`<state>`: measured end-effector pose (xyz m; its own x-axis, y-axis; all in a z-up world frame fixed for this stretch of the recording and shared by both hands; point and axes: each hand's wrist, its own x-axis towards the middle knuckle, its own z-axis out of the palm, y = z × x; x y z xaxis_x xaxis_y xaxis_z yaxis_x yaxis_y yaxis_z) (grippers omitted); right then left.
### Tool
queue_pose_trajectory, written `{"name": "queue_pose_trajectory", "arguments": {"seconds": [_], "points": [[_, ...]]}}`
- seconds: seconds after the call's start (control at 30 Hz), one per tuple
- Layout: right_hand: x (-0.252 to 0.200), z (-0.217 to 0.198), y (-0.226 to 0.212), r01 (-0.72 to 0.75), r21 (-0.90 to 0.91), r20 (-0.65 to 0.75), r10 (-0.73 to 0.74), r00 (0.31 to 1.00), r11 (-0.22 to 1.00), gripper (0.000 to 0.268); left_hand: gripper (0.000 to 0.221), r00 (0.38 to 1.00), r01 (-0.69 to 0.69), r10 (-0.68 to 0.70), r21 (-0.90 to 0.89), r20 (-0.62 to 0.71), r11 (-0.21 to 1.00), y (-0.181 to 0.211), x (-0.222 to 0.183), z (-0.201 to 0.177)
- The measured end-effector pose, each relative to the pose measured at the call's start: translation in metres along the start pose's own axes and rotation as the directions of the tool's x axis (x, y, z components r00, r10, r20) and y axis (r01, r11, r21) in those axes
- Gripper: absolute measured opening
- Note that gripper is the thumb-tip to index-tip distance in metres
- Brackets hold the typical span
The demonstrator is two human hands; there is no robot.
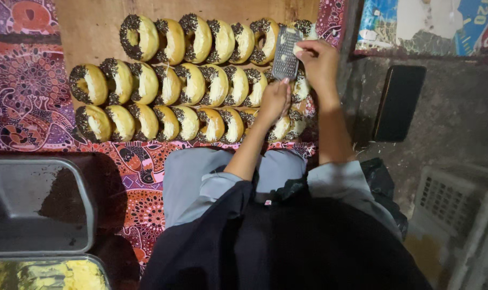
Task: The person grates a block of cheese over a tray of donuts using a handheld grater. They repeatedly grate cheese onto each donut, occasionally retrieving more cheese from a black plastic bag.
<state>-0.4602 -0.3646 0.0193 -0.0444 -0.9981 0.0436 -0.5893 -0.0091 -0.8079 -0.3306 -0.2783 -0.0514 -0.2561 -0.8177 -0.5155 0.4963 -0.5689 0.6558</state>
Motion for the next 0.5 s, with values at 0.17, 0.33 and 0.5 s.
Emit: {"name": "queue_pose_trajectory", "arguments": {"seconds": [0.17,0.33,0.5], "points": [[0.003,0.013,-0.003,0.029,-0.071,-0.055,-0.033,0.998,0.997,0.018,0.036,0.999,0.028,-0.028,-0.011,-0.028,1.0,0.006,0.01,0.006],[0.01,0.028,0.008,0.124,-0.136,-0.071,-0.134,0.988,0.983,0.015,0.04,1.0,-0.015,0.016,0.045,-0.015,0.999,0.0,0.009,0.009],[0.003,0.034,0.022,0.134,-0.194,-0.102,-0.156,0.983,0.972,0.016,0.04,0.998,-0.047,0.052,0.116,-0.036,0.992,-0.013,0.005,0.008]]}}
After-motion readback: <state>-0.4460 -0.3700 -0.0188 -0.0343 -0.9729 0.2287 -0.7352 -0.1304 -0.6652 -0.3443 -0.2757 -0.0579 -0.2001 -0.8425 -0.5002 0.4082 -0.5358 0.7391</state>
